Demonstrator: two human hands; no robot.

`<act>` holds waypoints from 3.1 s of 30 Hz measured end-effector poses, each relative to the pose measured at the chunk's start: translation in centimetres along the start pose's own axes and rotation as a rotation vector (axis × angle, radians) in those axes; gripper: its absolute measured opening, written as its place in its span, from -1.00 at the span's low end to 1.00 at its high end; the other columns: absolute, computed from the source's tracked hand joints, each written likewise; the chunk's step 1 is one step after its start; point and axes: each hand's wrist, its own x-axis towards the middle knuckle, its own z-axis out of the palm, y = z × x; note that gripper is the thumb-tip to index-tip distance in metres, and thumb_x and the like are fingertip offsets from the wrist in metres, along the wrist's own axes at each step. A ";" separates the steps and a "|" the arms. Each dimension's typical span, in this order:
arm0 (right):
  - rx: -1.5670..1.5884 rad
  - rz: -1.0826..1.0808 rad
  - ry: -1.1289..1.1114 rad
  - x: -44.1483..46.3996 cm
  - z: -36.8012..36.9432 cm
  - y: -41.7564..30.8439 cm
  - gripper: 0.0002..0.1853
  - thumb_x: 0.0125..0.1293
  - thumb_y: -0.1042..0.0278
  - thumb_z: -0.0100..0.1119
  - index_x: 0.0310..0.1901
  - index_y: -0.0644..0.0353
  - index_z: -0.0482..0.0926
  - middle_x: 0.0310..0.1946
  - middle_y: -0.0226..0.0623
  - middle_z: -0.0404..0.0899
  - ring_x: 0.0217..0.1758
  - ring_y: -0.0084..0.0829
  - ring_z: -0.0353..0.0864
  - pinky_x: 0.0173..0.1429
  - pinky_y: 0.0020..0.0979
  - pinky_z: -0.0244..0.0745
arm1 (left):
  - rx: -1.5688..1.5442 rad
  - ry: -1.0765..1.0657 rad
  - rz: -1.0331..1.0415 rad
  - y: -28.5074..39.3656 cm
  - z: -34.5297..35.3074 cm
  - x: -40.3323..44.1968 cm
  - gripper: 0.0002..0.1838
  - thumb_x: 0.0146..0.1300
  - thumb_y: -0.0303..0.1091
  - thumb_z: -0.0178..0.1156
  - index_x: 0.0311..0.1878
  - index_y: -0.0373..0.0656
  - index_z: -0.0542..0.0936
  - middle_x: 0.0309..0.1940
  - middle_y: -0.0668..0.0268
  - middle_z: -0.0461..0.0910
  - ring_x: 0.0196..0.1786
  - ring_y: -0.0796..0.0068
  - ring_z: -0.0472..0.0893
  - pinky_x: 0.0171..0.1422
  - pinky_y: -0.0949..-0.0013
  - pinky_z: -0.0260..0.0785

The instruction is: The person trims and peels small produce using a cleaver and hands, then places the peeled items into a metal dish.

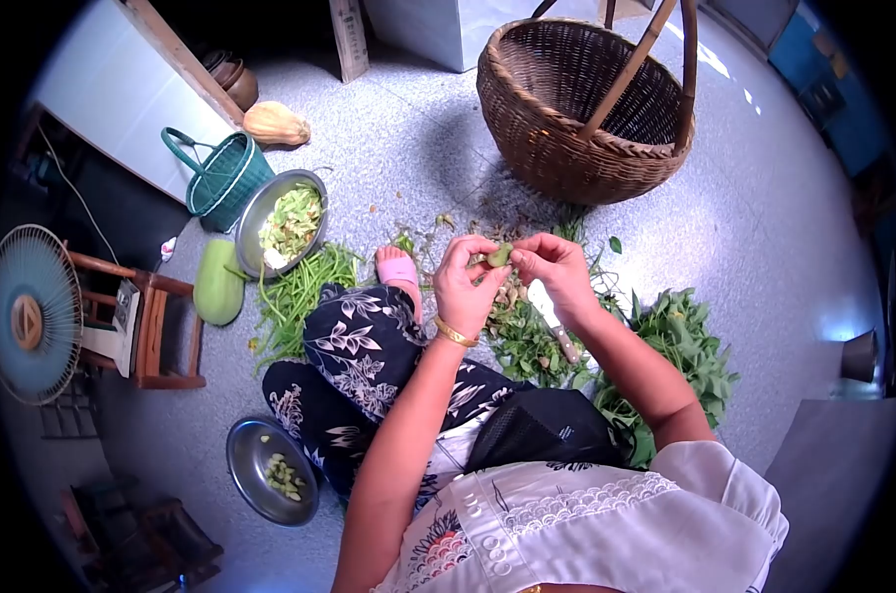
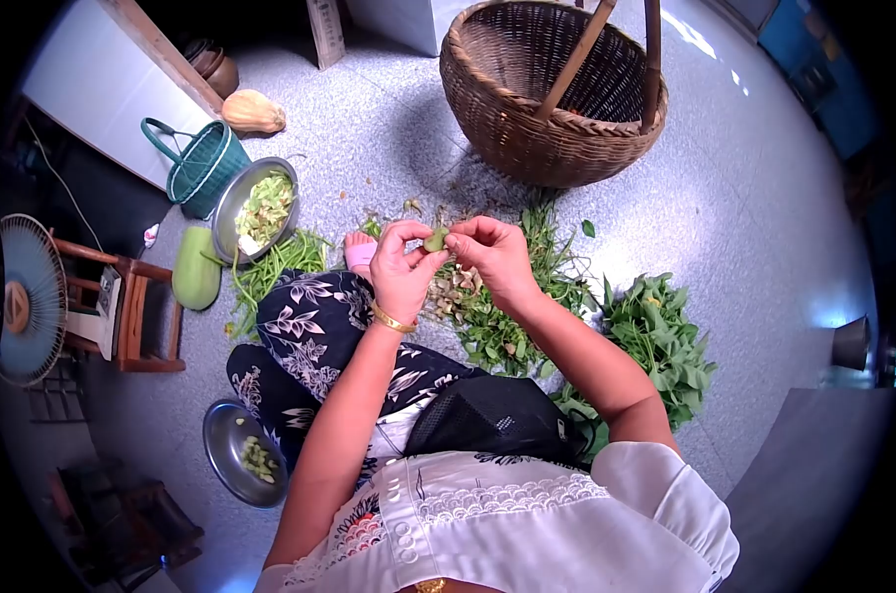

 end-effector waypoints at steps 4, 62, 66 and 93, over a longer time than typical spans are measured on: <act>0.000 0.020 -0.024 0.0 -0.2 -0.1 -0.85 0.02 0.42 0.20 -0.41 0.32 0.50 -0.59 -0.40 0.50 -0.60 -0.70 0.36 -0.51 -0.67 0.27 | 0.075 -0.010 0.050 0.4 0.0 0.1 -0.72 -0.18 -0.71 0.20 -0.33 -0.31 0.41 -0.26 0.28 0.36 -0.18 0.53 0.44 -0.16 0.52 0.46; -0.209 -0.039 -0.112 0.4 0.1 -2.3 -0.84 0.10 0.48 0.08 -0.31 0.39 0.53 -0.58 -0.36 0.52 -0.58 -0.67 0.43 -0.48 -0.64 0.36 | -0.274 -0.004 -0.078 -0.4 -0.7 0.0 -0.77 -0.05 -0.61 0.19 -0.28 -0.34 0.40 -0.25 0.20 0.49 -0.21 0.55 0.52 -0.10 0.54 0.39; -0.251 -0.079 -0.101 0.6 0.3 -2.0 -0.86 0.10 0.50 0.08 -0.32 0.38 0.54 -0.59 -0.35 0.52 -0.59 -0.67 0.43 -0.50 -0.64 0.36 | -0.282 0.002 -0.092 -0.3 -0.6 0.1 -0.77 -0.05 -0.61 0.19 -0.28 -0.34 0.40 -0.24 0.18 0.48 -0.22 0.54 0.52 -0.10 0.53 0.39; -0.387 -0.119 0.003 0.6 0.3 -1.8 -0.88 0.06 0.52 0.03 -0.40 0.40 0.49 -0.60 -0.37 0.50 -0.61 -0.70 0.40 -0.53 -0.68 0.32 | -0.675 -0.124 -0.422 0.5 -1.0 0.5 -0.77 0.01 -0.56 0.14 -0.23 -0.28 0.39 -0.30 0.24 0.50 -0.28 0.53 0.52 -0.14 0.54 0.39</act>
